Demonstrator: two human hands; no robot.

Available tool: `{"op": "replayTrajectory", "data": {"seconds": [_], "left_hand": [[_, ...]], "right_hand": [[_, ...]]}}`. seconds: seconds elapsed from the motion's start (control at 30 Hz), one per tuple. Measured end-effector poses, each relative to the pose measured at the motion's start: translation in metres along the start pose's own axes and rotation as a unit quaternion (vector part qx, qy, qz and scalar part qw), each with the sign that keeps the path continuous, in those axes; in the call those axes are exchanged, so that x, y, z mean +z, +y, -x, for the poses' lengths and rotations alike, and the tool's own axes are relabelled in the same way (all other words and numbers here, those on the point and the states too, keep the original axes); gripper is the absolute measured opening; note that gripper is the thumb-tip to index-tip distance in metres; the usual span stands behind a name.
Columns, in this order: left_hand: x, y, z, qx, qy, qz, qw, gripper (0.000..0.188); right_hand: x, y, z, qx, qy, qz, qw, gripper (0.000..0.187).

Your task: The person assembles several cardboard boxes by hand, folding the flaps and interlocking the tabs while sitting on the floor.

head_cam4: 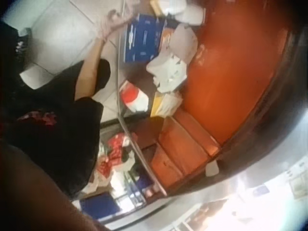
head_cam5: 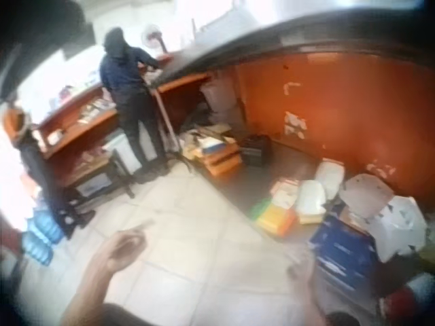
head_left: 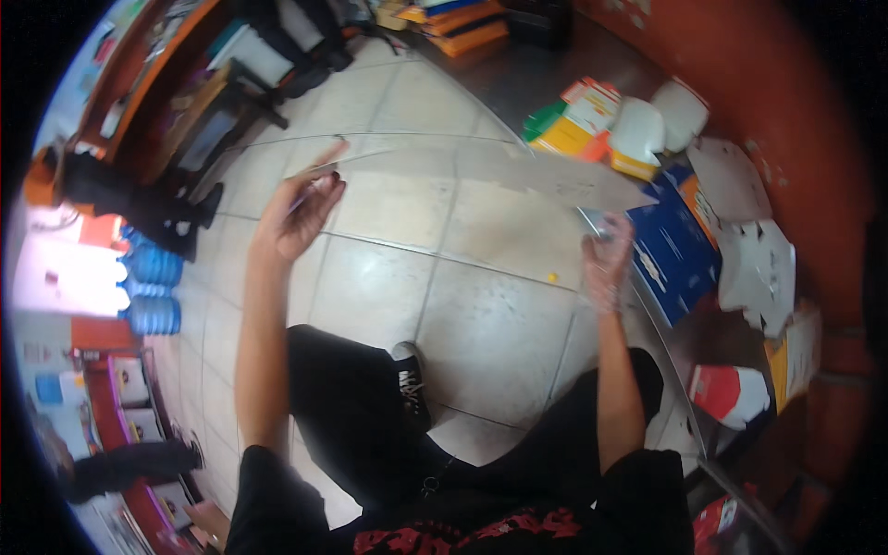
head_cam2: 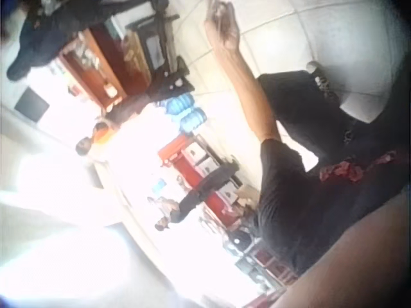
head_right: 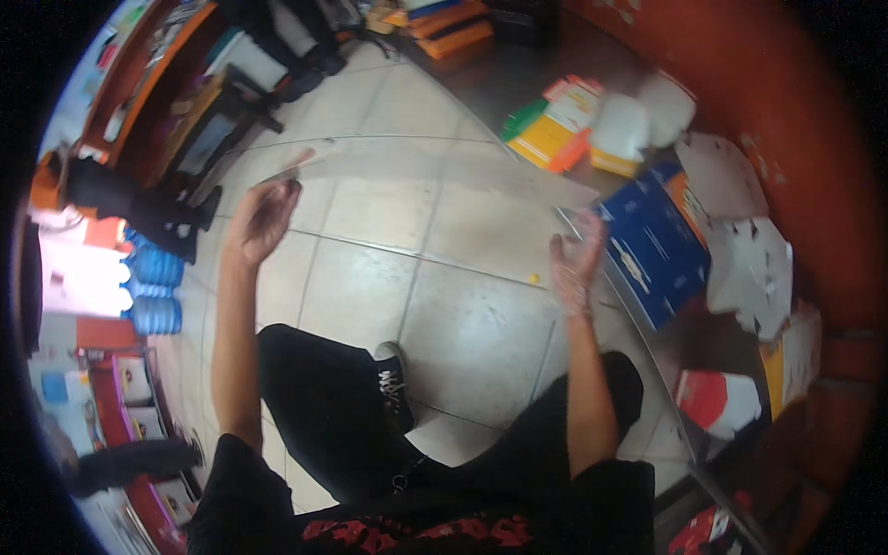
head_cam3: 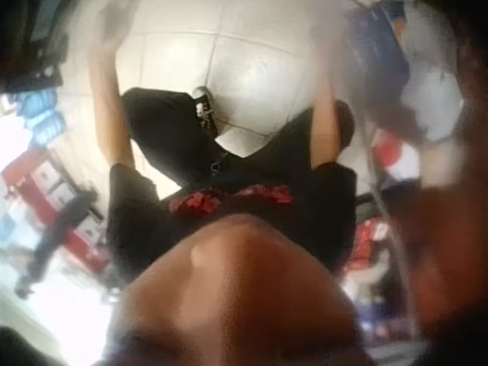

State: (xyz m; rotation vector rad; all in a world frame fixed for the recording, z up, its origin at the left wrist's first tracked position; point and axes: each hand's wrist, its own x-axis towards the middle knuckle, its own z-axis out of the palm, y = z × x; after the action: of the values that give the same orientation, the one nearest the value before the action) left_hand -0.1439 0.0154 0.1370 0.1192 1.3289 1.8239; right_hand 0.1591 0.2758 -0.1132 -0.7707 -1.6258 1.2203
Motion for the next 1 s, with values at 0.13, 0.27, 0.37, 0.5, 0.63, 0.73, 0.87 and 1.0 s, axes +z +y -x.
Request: {"op": "replayTrajectory", "data": {"seconds": [0.13, 0.27, 0.37, 0.5, 0.63, 0.73, 0.87, 1.0], "left_hand": [[-0.017, -0.029, -0.001, -0.050, -0.014, 0.042, 0.998, 0.041], [-0.044, -0.019, 0.021, -0.086, -0.049, 0.052, 0.994, 0.040], [-0.044, -0.026, 0.038, -0.050, -0.057, 0.032, 0.997, 0.045], [0.024, -0.035, 0.063, -0.058, -0.014, -0.058, 0.997, 0.063], [-0.005, -0.025, 0.060, -0.050, 0.019, -0.527, 0.848, 0.069], [-0.008, -0.031, 0.051, -0.009, 0.066, -0.653, 0.754, 0.064], [-0.005, -0.059, 0.037, -0.001, -0.023, -0.400, 0.916, 0.067], [0.023, -0.080, 0.029, -0.057, -0.035, -0.289, 0.955, 0.067]], "right_hand": [[0.011, -0.091, -0.013, -0.015, -0.120, -0.197, 0.973, 0.041], [0.012, -0.096, -0.024, -0.082, -0.106, -0.074, 0.988, 0.035], [-0.001, -0.085, -0.030, -0.038, -0.180, -0.039, 0.982, 0.029], [0.013, -0.091, -0.013, 0.123, -0.158, -0.127, 0.971, 0.036], [0.007, -0.078, -0.019, 0.340, -0.105, -0.180, 0.917, 0.053], [-0.004, -0.076, -0.023, 0.372, -0.138, -0.220, 0.891, 0.054], [0.005, -0.057, -0.016, 0.382, -0.153, -0.250, 0.876, 0.052], [0.023, -0.073, -0.008, 0.379, -0.091, -0.252, 0.886, 0.053]]}}
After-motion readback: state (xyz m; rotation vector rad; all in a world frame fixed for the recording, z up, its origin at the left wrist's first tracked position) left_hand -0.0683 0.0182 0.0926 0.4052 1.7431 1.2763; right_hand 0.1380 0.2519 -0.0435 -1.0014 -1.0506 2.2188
